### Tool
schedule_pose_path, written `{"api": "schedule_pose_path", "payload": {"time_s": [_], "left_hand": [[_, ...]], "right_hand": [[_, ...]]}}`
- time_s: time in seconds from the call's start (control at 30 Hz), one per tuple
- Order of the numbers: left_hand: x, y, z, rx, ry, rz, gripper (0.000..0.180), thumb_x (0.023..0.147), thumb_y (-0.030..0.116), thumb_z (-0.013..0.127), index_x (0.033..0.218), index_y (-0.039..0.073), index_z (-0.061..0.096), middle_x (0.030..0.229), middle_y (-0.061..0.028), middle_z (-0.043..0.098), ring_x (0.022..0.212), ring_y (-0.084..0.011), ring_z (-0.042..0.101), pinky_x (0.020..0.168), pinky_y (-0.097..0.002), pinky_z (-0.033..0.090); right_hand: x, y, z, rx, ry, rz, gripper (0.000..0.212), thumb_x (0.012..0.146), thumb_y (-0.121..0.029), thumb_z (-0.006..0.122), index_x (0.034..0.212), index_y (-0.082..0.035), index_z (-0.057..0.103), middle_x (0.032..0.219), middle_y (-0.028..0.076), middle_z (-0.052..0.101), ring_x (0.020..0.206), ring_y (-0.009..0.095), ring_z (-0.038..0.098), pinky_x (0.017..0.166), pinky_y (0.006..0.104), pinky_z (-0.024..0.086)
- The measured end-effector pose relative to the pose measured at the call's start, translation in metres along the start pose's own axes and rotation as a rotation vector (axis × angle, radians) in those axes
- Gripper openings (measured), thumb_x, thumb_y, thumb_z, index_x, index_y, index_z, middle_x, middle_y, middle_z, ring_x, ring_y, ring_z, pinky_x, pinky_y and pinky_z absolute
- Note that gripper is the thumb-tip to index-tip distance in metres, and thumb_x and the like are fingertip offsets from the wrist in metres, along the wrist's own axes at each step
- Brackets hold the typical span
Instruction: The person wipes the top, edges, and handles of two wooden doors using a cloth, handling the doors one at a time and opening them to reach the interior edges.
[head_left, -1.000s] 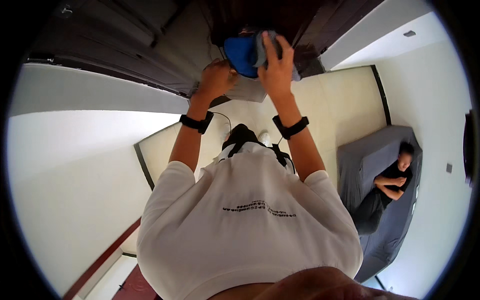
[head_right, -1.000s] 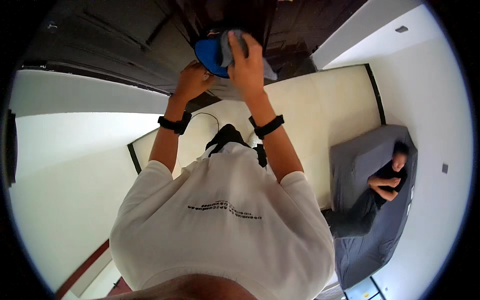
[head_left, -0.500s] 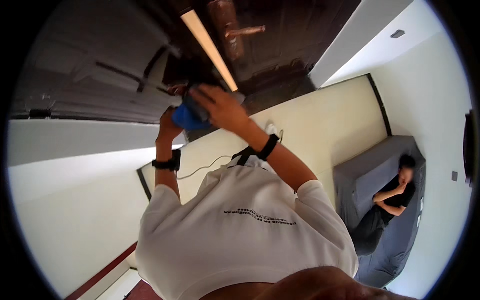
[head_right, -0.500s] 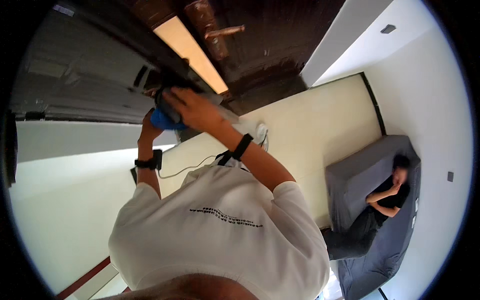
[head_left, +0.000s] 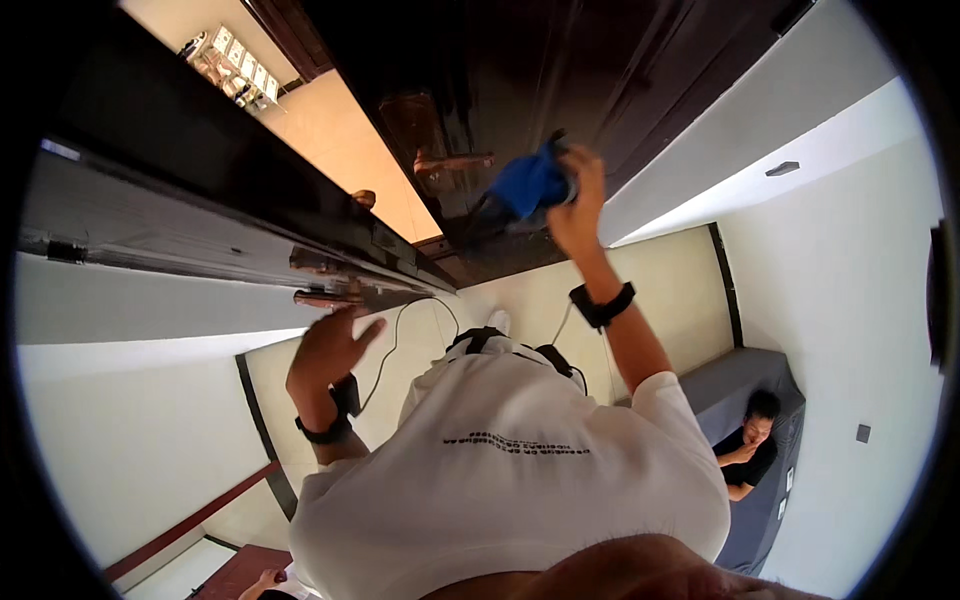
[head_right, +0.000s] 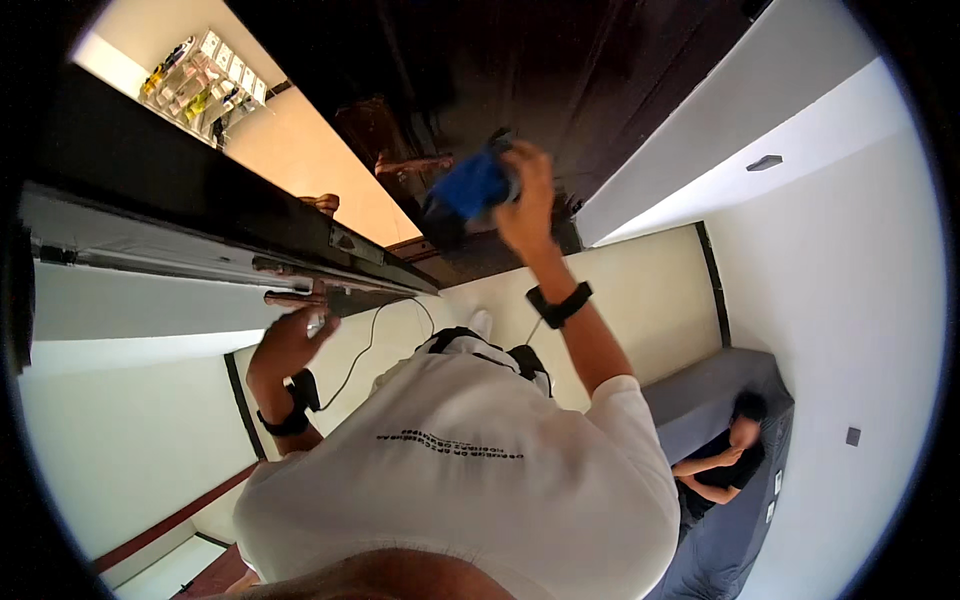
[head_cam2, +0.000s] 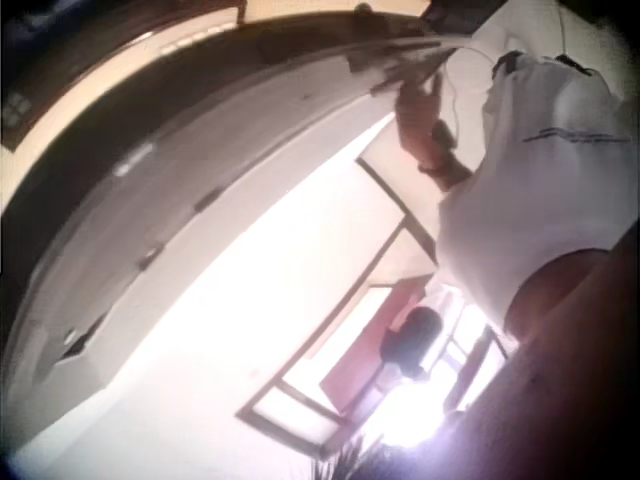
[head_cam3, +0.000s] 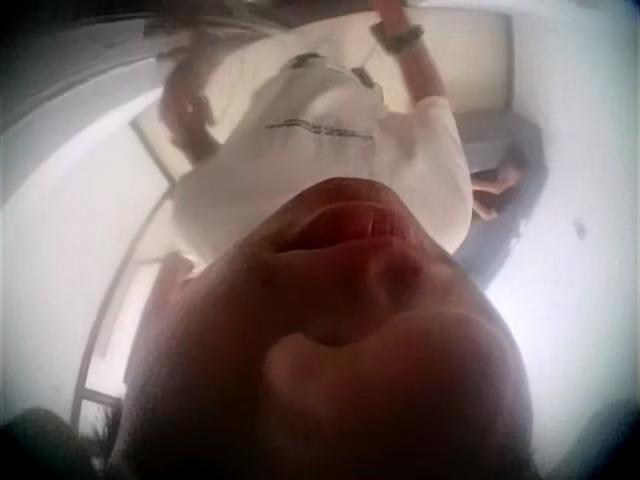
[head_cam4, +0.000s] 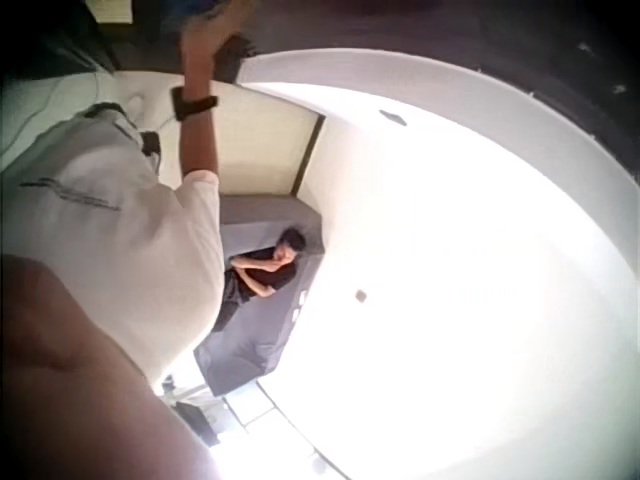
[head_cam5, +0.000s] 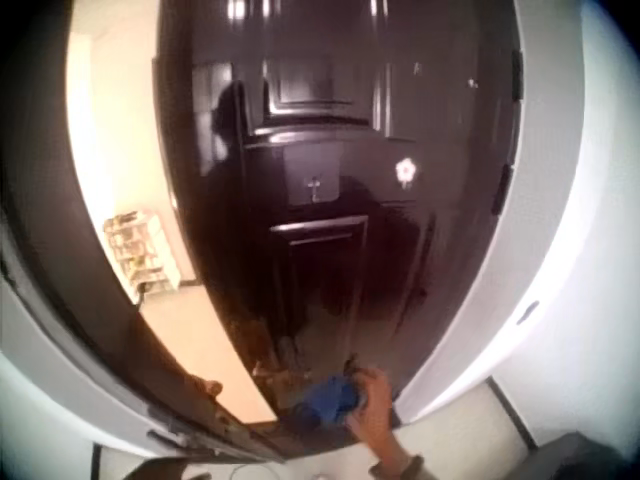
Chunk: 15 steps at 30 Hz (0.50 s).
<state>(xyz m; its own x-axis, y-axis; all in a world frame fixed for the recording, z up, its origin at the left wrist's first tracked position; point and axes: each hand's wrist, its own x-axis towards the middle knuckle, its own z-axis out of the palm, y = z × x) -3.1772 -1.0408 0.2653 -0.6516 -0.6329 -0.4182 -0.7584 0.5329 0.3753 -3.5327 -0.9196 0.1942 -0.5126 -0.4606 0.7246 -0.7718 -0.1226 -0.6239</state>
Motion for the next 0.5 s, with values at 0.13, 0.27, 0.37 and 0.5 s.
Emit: {"api": "schedule_pose_path", "payload": {"time_s": [0.13, 0.27, 0.37, 0.5], "left_hand": [[0.009, 0.061, 0.009, -0.217, -0.08, 0.445, 0.043, 0.093, 0.035, 0.063, 0.122, 0.003, 0.06, 0.118, -0.0172, 0.063, 0.109, -0.0327, 0.06, 0.094, -0.0378, 0.047], [0.052, 0.127, 0.016, -0.216, 0.017, 0.487, 0.038, 0.094, 0.029, 0.062, 0.122, 0.004, 0.059, 0.118, -0.0154, 0.063, 0.113, -0.0321, 0.058, 0.096, -0.0383, 0.046], [0.107, 0.166, 0.027, -0.198, 0.168, 0.567, 0.035, 0.094, 0.025, 0.062, 0.12, 0.002, 0.059, 0.113, -0.0137, 0.065, 0.106, -0.0278, 0.062, 0.093, -0.0364, 0.048], [0.2, 0.22, 0.08, -0.803, 0.164, 0.53, 0.026, 0.098, 0.019, 0.057, 0.116, 0.0, 0.059, 0.11, -0.012, 0.065, 0.093, -0.0163, 0.066, 0.085, -0.0292, 0.052]], "right_hand": [[0.085, 0.057, -0.026, -0.15, 0.202, -0.127, 0.06, 0.057, 0.011, 0.051, 0.114, -0.002, 0.06, 0.124, 0.017, 0.048, 0.118, 0.039, 0.048, 0.101, 0.0424, 0.041], [0.152, 0.093, -0.046, -0.142, 0.308, -0.254, 0.065, 0.062, 0.009, 0.061, 0.124, -0.009, 0.059, 0.129, 0.016, 0.046, 0.119, 0.039, 0.045, 0.101, 0.0438, 0.04], [0.176, 0.127, -0.042, -0.287, 0.2, -0.321, 0.068, 0.064, 0.007, 0.063, 0.13, -0.011, 0.057, 0.136, 0.016, 0.042, 0.125, 0.037, 0.042, 0.105, 0.0446, 0.037], [0.144, 0.178, -0.038, -0.308, -0.022, -0.289, 0.074, 0.062, 0.001, 0.074, 0.132, -0.016, 0.056, 0.135, 0.014, 0.044, 0.12, 0.038, 0.045, 0.102, 0.0457, 0.041]]}}
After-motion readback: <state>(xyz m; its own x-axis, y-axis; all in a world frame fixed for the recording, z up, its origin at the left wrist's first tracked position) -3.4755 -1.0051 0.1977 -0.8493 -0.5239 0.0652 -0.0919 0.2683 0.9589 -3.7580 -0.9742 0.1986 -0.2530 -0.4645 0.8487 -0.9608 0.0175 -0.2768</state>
